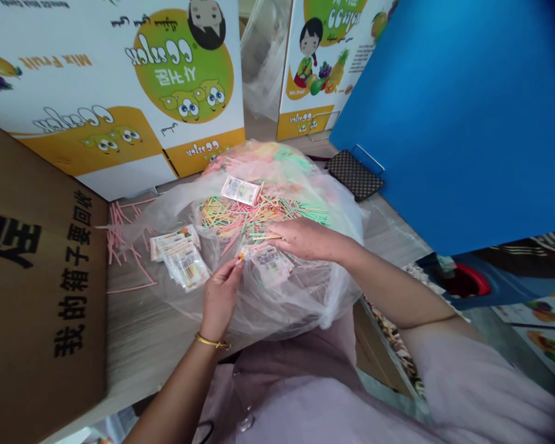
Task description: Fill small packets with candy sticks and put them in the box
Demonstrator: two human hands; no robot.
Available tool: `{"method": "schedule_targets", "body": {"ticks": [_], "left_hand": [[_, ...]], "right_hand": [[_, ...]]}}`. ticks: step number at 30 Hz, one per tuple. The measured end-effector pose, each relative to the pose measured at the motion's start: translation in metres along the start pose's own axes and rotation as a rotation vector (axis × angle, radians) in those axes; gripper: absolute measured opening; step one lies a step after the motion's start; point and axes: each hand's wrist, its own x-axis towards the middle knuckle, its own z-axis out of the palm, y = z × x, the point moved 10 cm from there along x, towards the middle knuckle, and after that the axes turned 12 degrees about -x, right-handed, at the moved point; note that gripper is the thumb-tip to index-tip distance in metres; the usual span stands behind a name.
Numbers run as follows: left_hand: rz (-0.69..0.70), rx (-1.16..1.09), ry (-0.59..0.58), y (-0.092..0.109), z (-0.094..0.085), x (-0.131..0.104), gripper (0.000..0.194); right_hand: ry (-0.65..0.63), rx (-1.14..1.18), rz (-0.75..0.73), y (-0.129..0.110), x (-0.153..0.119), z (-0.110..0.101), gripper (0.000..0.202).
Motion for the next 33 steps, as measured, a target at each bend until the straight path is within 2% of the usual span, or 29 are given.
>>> {"method": "schedule_targets", "body": {"ticks": [3,5,9,14,17,21,24,27,30,33], "left_hand": [[0.038,0.118,-0.024,0.014,0.004,-0.007,0.029],[0.048,0.152,-0.054,0.018,0.007,-0.011,0.029],[0.071,0.109,-0.11,0.016,0.008,-0.016,0.036],[0.082,0.113,-0.122,0.013,0.003,-0.016,0.042],[0.157,0.182,-0.158,0.022,0.009,-0.018,0.045],[0.28,0.276,-0.211,0.031,0.022,-0.024,0.046],[0.228,0.223,-0.21,0.021,0.022,-0.022,0.046],[0.084,0.026,-0.199,0.001,0.019,-0.014,0.044],[-0.007,-0.156,-0.203,-0.012,0.02,-0.01,0.04],[-0.043,-0.221,-0.204,-0.015,0.027,-0.009,0.039]], "right_hand": [[-0.015,-0.108,-0.083,-0.011,0.005,0.004,0.016],[-0.016,-0.143,-0.078,-0.011,0.008,0.004,0.016],[-0.066,-0.143,-0.045,-0.007,0.007,0.001,0.017],[-0.021,-0.013,-0.058,-0.002,-0.002,-0.014,0.017],[-0.037,-0.039,-0.056,-0.002,-0.003,-0.012,0.017],[-0.062,-0.037,-0.139,-0.016,0.001,-0.005,0.016],[0.041,0.242,-0.177,-0.022,0.006,-0.014,0.019],[0.265,0.747,-0.049,0.002,0.013,-0.027,0.033],[0.362,1.27,0.113,0.026,0.023,-0.012,0.04],[0.375,1.603,0.235,0.033,0.036,0.012,0.032]]}}
